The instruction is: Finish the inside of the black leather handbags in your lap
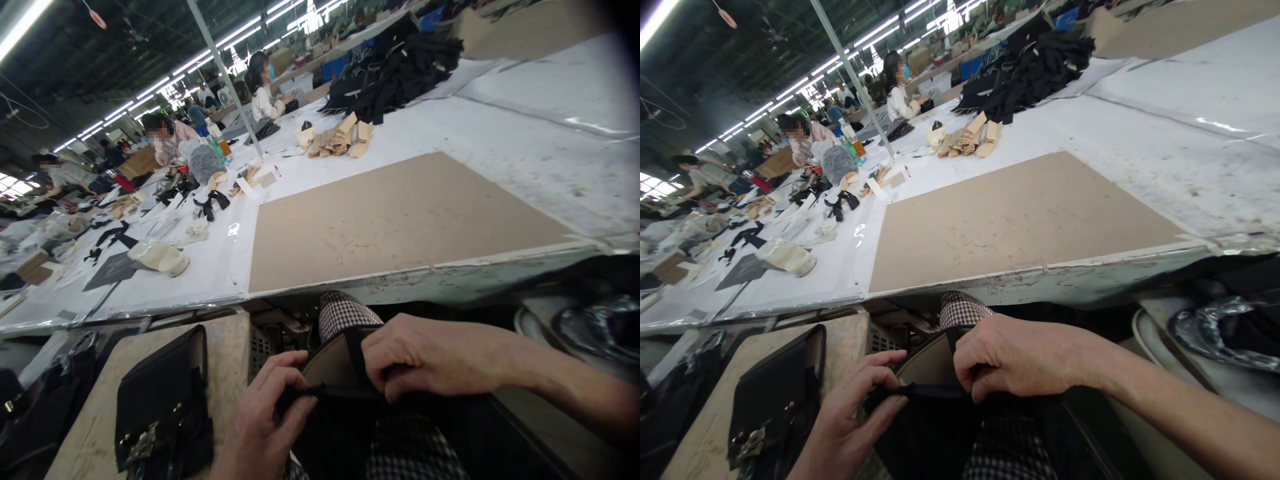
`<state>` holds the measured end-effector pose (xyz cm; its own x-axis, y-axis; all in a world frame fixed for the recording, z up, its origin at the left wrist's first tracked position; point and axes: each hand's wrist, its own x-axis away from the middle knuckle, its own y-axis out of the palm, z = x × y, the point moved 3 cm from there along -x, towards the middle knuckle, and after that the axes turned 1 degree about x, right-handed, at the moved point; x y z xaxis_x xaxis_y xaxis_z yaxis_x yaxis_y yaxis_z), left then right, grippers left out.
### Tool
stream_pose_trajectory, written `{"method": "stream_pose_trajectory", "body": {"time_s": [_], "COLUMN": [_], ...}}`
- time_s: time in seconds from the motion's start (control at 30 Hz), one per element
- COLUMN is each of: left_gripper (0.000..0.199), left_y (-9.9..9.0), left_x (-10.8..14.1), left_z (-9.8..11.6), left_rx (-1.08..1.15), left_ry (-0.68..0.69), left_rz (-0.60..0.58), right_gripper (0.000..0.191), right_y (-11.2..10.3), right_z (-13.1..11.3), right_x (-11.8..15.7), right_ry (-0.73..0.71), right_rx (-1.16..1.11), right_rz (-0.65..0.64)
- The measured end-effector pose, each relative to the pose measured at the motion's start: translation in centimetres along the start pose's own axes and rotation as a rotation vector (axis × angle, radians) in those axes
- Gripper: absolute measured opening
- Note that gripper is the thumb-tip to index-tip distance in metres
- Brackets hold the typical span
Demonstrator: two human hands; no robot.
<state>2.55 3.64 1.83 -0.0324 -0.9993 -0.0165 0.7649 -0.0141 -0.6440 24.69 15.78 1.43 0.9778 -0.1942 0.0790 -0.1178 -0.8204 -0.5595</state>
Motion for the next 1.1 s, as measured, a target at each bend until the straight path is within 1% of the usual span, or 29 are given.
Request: {"method": "stream_pose_trajectory", "body": {"time_s": [0.13,0.2,0.3,0.4,0.53,0.6,0.77,0.83,0.93,1.0,1.1], "left_gripper": [0.007,0.007,0.011,0.016,0.016,0.015,0.021,0.017,0.009,0.01,0.016], "left_y": [0.1,0.2,0.4,0.5,0.6,0.6,0.6,0.7,0.8,0.9,1.1], "left_x": [0.0,-0.1,-0.3,-0.4,-0.3,-0.1,0.2,0.0,-0.3,-0.5,-0.6], "left_z": [0.5,0.6,0.7,0.6,0.4,0.2,0.1,0.1,0.2,0.1,-0.1], "left_rx": [-0.03,-0.045,-0.074,-0.094,-0.116,-0.143,-0.208,-0.188,-0.077,-0.011,0.01], "left_ry": [0.025,0.053,0.097,0.124,0.142,0.151,0.178,0.153,0.073,0.025,-0.008], "left_rz": [0.018,0.008,-0.023,-0.025,-0.006,0.015,0.074,0.063,-0.002,-0.029,0.014], "right_gripper": [0.008,0.008,0.009,0.01,0.009,0.009,0.008,0.008,0.012,0.013,0.014], "right_y": [0.0,0.1,0.2,0.1,0.0,-0.1,-0.1,-0.2,-0.3,-0.3,-0.2], "right_z": [0.4,0.6,0.8,0.7,0.5,0.5,0.4,0.3,0.5,0.7,1.1], "right_x": [0.5,0.8,1.1,1.1,1.0,1.0,1.1,1.2,1.1,0.8,0.0], "right_ry": [0.068,0.091,0.095,0.087,0.094,0.106,0.116,0.128,0.168,0.206,0.293], "right_rx": [0.015,0.013,0.021,0.028,0.05,0.069,0.11,0.119,0.125,0.143,0.238], "right_rz": [0.047,0.069,0.082,0.079,0.075,0.094,0.139,0.163,0.215,0.266,0.314]}}
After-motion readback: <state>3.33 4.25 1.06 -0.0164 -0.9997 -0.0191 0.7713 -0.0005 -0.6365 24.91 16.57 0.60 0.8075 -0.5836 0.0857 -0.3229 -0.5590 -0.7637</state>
